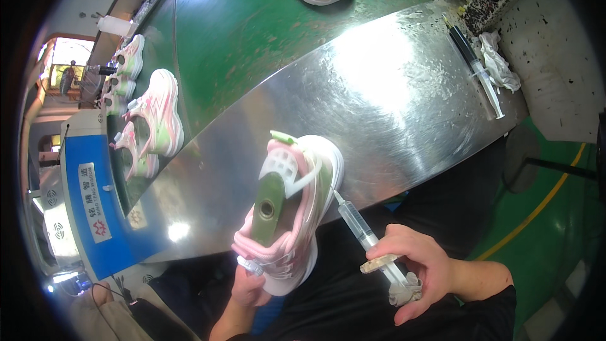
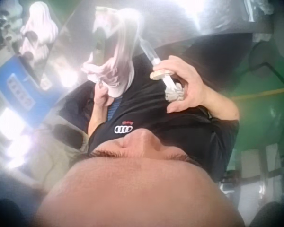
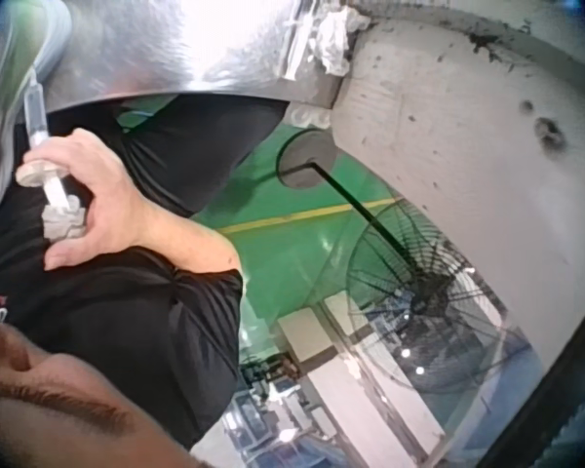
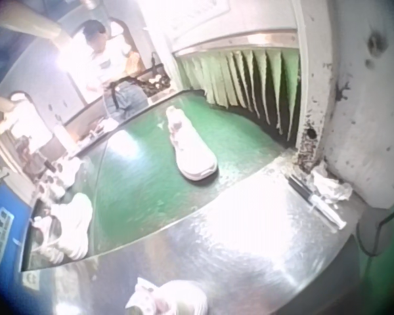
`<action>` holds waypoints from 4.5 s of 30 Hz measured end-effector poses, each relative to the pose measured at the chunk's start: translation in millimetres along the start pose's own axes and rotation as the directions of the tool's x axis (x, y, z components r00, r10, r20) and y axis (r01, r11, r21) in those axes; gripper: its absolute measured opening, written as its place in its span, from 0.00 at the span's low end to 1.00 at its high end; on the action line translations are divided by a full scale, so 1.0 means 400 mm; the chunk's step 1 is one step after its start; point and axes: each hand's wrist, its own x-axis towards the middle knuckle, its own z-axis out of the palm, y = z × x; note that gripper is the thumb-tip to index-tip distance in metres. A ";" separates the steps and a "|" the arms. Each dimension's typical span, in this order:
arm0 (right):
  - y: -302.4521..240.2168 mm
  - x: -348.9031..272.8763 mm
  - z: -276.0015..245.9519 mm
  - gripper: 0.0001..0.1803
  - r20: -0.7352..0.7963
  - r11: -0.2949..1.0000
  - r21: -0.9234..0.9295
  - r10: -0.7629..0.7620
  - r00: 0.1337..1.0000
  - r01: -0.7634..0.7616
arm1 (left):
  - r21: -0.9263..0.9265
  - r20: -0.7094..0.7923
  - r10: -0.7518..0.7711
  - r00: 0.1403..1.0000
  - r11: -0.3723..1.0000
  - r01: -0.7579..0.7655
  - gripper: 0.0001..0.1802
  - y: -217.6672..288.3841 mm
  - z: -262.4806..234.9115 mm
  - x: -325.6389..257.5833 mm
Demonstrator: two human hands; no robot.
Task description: The person picks up shoes from the conveyor belt, applies adhesive along the shoe soles using a syringe applicator, and places the shoes back onto the conveyor belt.
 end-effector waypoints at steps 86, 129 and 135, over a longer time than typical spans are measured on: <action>-0.190 -0.114 -0.012 0.26 0.145 0.231 -0.958 -0.131 0.981 0.172 | -0.303 0.682 -0.147 0.716 0.835 0.460 0.22 -0.055 0.437 0.271; -0.112 0.126 -0.109 0.26 -0.063 0.541 -0.839 -0.216 0.974 0.066 | -0.030 0.178 0.406 0.896 0.913 -0.407 0.27 0.249 0.010 0.348; 0.040 0.159 -0.037 0.27 -0.234 0.976 -0.206 0.017 0.972 -0.067 | -0.075 0.234 0.305 0.923 0.952 -0.295 0.28 0.255 0.023 0.337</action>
